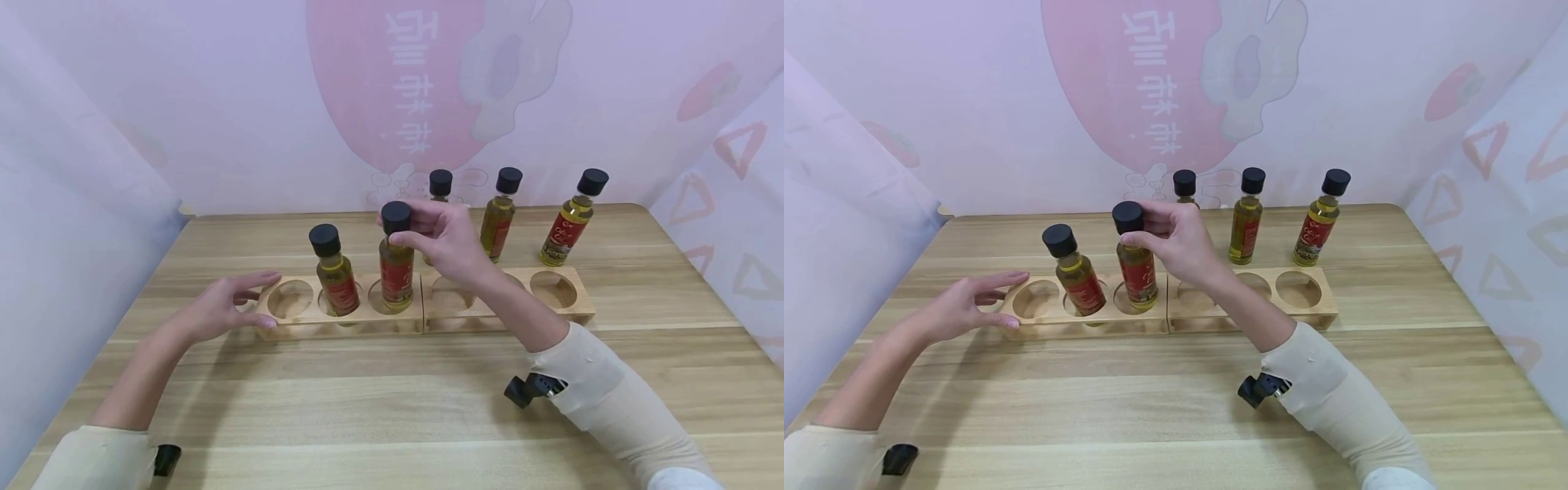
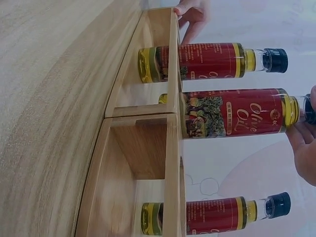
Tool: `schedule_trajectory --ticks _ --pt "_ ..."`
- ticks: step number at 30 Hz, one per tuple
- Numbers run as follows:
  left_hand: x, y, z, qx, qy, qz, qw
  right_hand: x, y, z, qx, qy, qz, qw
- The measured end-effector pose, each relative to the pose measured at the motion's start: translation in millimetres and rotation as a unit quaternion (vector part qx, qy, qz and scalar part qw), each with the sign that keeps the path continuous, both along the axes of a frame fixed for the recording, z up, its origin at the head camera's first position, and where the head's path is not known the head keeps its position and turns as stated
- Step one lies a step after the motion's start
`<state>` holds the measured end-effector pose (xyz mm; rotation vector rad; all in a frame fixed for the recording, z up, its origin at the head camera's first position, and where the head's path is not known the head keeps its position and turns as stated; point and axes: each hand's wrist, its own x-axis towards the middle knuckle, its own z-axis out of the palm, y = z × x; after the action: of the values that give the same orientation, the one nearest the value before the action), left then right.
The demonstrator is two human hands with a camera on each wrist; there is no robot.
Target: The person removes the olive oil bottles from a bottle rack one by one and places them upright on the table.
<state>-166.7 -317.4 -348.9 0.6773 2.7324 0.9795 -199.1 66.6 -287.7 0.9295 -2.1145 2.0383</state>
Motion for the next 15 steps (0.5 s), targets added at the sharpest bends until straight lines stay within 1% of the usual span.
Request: schedule_trajectory --ticks 8,15 --pt "-0.3 0.0 0.1 -0.005 0.007 -0.003 1.0 -0.2 -0.9 1.5 -0.003 0.001 0.005 1.0" --pt "-0.1 0.2 0.3 -0.006 0.004 0.0 1.0 -2.4 -1.3 3.4 -0.004 0.017 0.008 1.0"
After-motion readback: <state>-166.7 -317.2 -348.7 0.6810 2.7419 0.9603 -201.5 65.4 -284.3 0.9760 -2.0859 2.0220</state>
